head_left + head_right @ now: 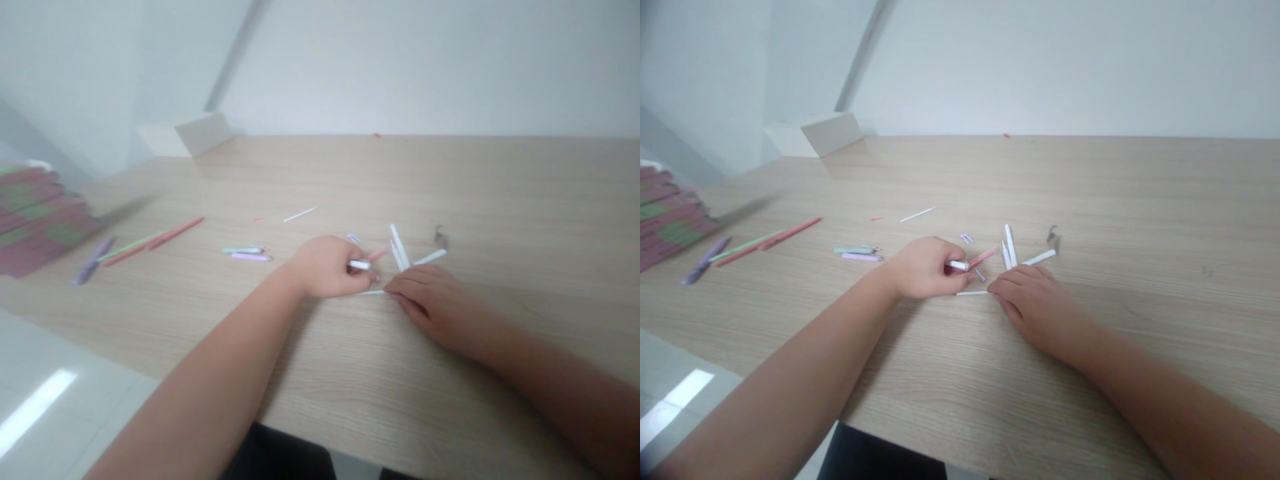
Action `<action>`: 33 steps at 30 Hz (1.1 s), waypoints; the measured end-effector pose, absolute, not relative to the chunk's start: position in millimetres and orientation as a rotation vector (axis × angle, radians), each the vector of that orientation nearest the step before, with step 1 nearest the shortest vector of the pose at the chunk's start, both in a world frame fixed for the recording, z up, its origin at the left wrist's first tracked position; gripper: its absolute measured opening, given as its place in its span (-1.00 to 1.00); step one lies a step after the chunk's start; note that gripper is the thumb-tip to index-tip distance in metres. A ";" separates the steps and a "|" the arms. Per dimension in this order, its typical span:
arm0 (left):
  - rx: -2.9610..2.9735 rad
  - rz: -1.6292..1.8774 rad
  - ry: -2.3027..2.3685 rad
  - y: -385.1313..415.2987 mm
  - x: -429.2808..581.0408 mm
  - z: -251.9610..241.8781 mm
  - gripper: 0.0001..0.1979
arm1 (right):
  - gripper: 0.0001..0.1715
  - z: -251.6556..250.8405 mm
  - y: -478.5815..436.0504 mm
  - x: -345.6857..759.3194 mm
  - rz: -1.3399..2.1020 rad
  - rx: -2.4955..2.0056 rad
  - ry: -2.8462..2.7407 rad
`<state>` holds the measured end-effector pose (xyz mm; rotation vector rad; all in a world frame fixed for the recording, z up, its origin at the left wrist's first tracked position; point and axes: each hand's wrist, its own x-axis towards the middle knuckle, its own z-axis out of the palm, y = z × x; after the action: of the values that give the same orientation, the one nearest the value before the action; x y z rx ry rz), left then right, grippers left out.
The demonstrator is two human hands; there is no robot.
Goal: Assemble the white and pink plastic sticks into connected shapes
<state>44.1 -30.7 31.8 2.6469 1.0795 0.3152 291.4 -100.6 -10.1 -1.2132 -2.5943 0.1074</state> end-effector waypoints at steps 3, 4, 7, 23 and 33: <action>2.690 0.210 1.095 -32.4 44.2 33.5 -0.61 | -0.68 -11.2 -100.4 292.7 0.078 -1.232 -2.610; 2.695 0.183 1.092 -32.9 44.2 34.0 -0.65 | -0.69 -11.3 -100.4 292.8 0.076 -1.237 -2.624; 2.679 0.159 1.051 -33.9 44.1 34.5 -0.71 | -0.71 -11.0 -100.7 292.5 0.056 -1.270 -2.635; 2.687 0.128 0.822 -33.3 49.4 27.1 -0.77 | -0.76 -11.3 -98.4 293.7 0.114 -1.428 -2.493; 2.730 0.085 0.949 -38.6 55.9 30.2 -0.73 | -0.70 -12.3 -96.2 295.2 0.158 -1.389 -2.471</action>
<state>55.9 -38.6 30.2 2.7300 0.9488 0.0846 295.2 -96.2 -12.3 -1.3886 -2.4711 0.1578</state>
